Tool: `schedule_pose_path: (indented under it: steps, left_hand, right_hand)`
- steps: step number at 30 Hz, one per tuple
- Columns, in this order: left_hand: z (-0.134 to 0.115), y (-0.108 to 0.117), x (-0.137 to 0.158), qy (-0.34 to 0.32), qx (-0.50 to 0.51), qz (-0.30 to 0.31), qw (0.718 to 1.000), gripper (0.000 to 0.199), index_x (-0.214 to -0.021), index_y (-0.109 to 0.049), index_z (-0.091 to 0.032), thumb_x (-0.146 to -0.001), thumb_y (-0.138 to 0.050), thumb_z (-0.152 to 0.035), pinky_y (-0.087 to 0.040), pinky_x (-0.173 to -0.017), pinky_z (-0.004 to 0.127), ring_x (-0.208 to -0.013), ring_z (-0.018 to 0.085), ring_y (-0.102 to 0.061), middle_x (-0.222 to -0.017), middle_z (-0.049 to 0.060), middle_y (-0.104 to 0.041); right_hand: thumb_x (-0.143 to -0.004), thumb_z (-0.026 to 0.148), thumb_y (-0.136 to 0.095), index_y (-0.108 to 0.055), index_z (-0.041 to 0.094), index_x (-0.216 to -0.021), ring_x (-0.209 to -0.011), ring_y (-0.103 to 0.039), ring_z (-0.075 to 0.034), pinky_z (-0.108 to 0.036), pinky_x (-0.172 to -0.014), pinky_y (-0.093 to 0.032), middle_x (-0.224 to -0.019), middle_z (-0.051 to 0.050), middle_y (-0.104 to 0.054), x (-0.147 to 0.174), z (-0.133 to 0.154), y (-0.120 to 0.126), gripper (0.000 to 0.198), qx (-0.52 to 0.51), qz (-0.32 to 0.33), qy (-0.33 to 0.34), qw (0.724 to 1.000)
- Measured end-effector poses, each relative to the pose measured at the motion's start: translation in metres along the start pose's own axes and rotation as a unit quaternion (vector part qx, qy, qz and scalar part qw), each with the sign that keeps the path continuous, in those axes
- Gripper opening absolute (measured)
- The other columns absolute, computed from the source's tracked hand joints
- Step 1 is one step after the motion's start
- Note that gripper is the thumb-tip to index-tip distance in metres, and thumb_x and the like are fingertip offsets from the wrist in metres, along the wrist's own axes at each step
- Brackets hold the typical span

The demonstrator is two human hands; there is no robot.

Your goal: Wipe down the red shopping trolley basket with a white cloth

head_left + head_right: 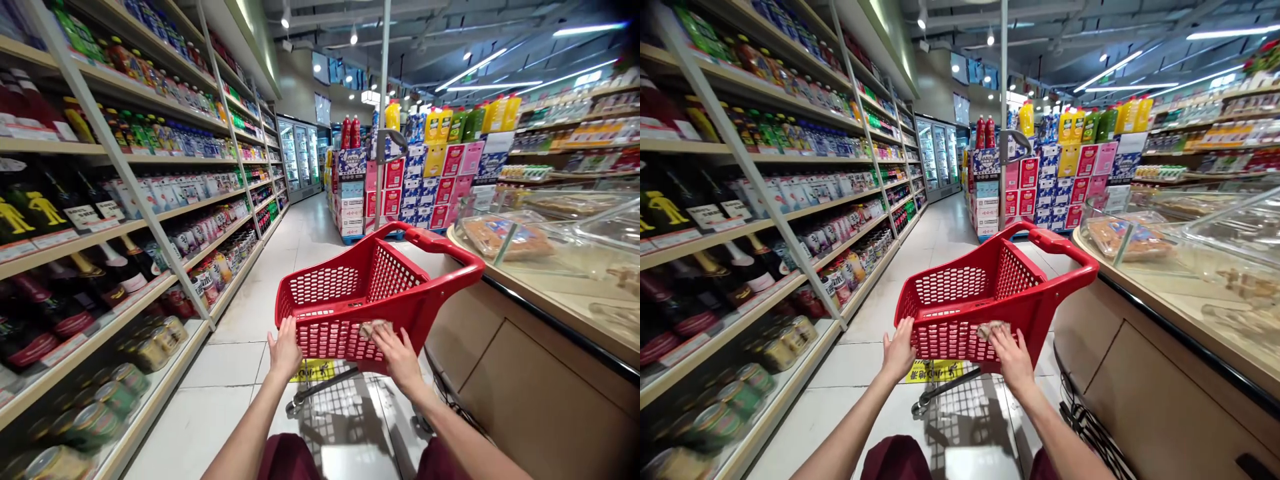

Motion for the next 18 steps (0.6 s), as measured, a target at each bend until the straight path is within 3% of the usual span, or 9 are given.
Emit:
schedule_pose_path:
  steps: [7,13,18]
  left_hand:
    - [0.013,-0.001,-0.001,0.004,0.137,0.021,0.99,0.069,-0.129,-0.033,-0.024,-0.064,-0.035,0.0,-0.002,-0.105,0.051,-0.129,0.017,-0.025,-0.137,0.003,-0.036]
    - [0.027,0.001,-0.002,0.023,0.189,0.03,0.981,0.072,-0.127,-0.036,-0.029,-0.062,-0.035,0.001,-0.013,-0.106,0.046,-0.119,0.016,-0.042,-0.127,-0.001,-0.05]
    - [0.03,0.003,-0.005,0.017,0.207,0.028,0.978,0.064,-0.126,-0.04,-0.025,-0.065,-0.043,-0.005,-0.026,-0.103,0.033,-0.113,0.016,-0.048,-0.118,-0.001,-0.058]
  right_hand:
    - [-0.079,0.007,-0.038,-0.053,0.022,-0.116,-0.122,-0.037,-0.019,-0.044,-0.104,-0.014,-0.123,-0.005,-0.053,-0.036,0.062,-0.01,0.043,-0.039,-0.045,0.024,0.998]
    - [-0.079,0.007,-0.039,-0.057,0.027,-0.109,-0.114,-0.045,-0.015,-0.039,-0.106,-0.009,-0.111,-0.001,-0.061,-0.018,0.124,-0.049,0.04,-0.064,-0.004,0.111,0.992]
    - [-0.084,0.015,-0.039,-0.053,0.022,-0.115,-0.122,-0.035,-0.02,-0.045,-0.104,-0.011,-0.124,-0.004,-0.052,-0.048,0.155,-0.06,0.035,-0.065,0.005,0.098,0.993]
Point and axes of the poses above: each hand's wrist, its own x-axis away from the middle knuckle, its own y-axis out of the back of the hand, z = x × y, the point moved 10 cm from there along -x, towards the middle knuckle
